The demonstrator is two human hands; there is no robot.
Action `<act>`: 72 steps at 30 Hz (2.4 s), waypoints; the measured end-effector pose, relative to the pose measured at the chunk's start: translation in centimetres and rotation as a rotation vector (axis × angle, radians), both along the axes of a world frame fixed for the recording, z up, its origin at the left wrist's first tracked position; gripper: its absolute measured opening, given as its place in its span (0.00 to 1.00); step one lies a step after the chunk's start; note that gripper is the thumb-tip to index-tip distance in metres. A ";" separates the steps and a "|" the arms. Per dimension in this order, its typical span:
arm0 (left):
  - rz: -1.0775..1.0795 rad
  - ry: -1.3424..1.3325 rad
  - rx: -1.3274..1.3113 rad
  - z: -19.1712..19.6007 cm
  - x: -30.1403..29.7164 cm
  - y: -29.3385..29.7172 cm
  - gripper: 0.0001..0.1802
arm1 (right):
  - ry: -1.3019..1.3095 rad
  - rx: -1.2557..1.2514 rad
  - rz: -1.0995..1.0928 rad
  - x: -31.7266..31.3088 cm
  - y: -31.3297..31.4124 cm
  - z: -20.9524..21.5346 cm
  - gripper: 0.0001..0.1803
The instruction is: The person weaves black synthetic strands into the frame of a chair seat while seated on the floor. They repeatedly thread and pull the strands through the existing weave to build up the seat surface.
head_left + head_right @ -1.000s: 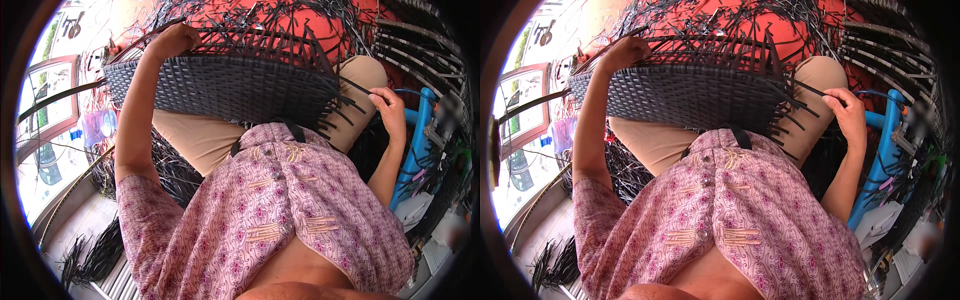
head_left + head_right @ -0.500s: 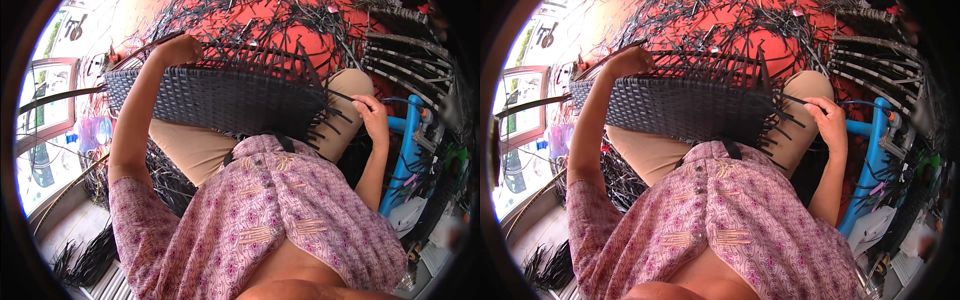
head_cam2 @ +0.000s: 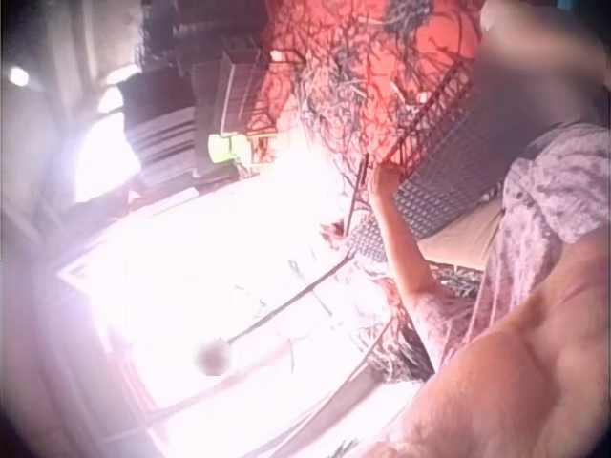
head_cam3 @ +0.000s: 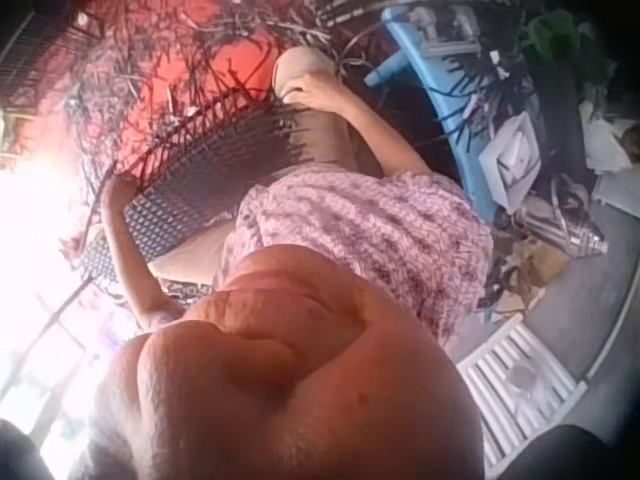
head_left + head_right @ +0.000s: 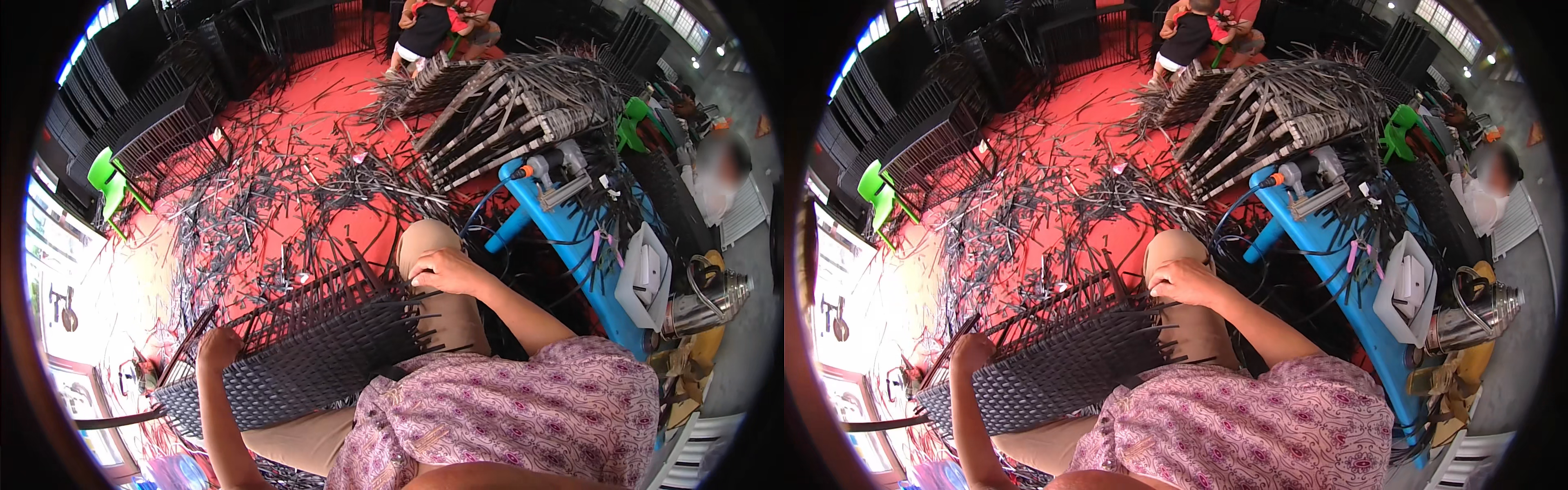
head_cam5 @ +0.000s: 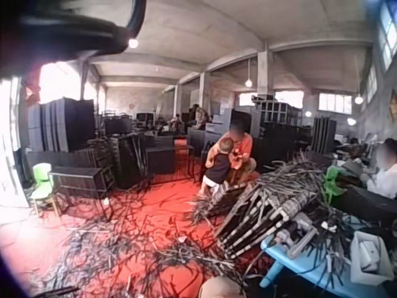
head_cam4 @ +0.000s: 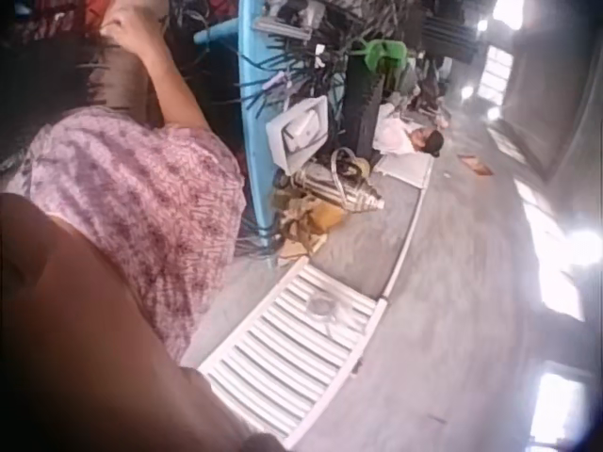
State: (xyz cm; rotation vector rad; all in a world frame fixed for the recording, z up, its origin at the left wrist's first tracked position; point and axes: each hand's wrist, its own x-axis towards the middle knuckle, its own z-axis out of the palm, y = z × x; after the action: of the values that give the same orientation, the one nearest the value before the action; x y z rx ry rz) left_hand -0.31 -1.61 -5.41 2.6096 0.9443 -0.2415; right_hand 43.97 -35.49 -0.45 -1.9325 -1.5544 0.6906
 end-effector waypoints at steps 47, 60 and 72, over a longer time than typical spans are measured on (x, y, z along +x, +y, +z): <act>0.202 0.165 -0.224 1.0 -1.8 4.1 0.12 | 0.151 -0.079 -0.208 -0.9 0.7 -0.1 0.09; 0.347 0.114 -0.272 1.0 -1.8 3.7 0.17 | 0.255 -0.072 -0.233 0.1 0.7 -0.7 0.09; 0.252 0.592 -0.136 -0.5 0.0 4.9 0.23 | 0.166 -0.085 -0.207 -0.3 1.0 -1.3 0.08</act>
State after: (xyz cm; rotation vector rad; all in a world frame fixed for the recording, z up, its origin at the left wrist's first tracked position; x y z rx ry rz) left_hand -0.34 3.30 -5.93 2.2925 1.3715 -1.0070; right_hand 43.67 -34.53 -1.75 -2.0070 -1.2229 0.8161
